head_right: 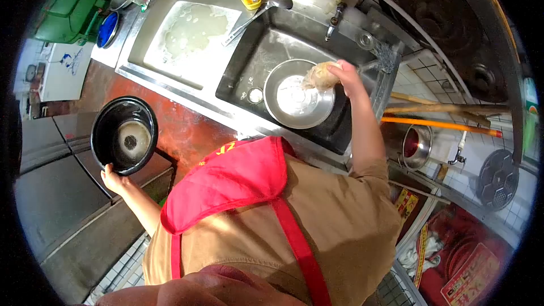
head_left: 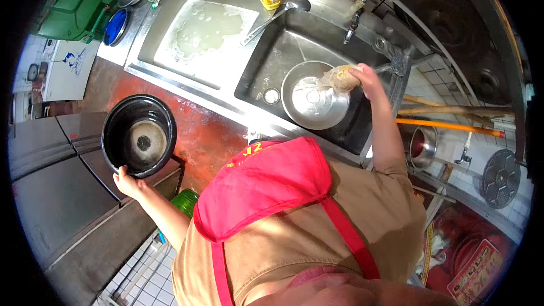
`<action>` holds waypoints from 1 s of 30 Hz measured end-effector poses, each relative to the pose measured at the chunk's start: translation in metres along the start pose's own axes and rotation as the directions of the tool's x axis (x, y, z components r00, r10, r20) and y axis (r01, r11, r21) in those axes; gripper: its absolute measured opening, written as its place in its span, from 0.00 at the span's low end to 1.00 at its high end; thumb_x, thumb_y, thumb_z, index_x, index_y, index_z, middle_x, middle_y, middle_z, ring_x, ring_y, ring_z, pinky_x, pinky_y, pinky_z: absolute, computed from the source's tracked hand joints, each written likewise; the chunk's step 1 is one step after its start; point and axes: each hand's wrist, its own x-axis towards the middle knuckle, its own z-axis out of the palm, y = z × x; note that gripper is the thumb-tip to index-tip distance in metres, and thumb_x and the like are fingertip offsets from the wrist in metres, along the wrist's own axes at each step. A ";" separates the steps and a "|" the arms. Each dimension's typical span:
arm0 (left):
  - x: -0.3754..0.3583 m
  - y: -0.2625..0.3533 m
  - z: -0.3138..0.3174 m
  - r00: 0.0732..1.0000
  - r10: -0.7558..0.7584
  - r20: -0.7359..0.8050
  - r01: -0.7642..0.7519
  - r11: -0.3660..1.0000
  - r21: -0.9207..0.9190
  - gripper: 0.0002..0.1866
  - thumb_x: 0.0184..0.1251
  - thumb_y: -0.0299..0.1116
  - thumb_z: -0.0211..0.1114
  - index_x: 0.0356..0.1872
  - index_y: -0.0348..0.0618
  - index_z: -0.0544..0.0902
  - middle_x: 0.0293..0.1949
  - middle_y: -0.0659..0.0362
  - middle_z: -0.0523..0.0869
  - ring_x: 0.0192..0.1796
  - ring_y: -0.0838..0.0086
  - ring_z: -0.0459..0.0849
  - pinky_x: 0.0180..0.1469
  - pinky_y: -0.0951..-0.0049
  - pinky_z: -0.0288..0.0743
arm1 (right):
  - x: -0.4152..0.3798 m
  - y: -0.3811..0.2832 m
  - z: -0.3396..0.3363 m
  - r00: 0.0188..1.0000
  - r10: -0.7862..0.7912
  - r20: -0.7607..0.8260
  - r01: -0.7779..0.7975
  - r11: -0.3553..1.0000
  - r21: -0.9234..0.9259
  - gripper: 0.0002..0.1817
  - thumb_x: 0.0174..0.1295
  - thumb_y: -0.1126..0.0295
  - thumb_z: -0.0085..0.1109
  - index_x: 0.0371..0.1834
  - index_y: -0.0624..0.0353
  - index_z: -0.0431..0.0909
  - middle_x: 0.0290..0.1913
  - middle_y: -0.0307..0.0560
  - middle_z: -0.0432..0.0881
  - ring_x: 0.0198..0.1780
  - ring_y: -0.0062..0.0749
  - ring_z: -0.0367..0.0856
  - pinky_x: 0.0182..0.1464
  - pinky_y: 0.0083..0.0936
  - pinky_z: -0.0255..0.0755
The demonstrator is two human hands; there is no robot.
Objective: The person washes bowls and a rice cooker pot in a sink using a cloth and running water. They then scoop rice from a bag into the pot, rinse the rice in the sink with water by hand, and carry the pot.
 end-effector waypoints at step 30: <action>0.125 -0.033 -0.111 0.986 -0.117 -0.123 0.104 0.989 -0.101 0.10 0.44 0.16 0.51 0.30 0.36 0.76 0.27 0.63 0.75 0.29 0.77 0.72 0.34 0.78 0.69 | 0.311 -0.271 0.370 0.954 -0.285 0.088 0.249 0.924 0.291 0.12 0.54 0.66 0.62 0.39 0.59 0.78 0.39 0.43 0.80 0.41 0.31 0.77 0.41 0.30 0.71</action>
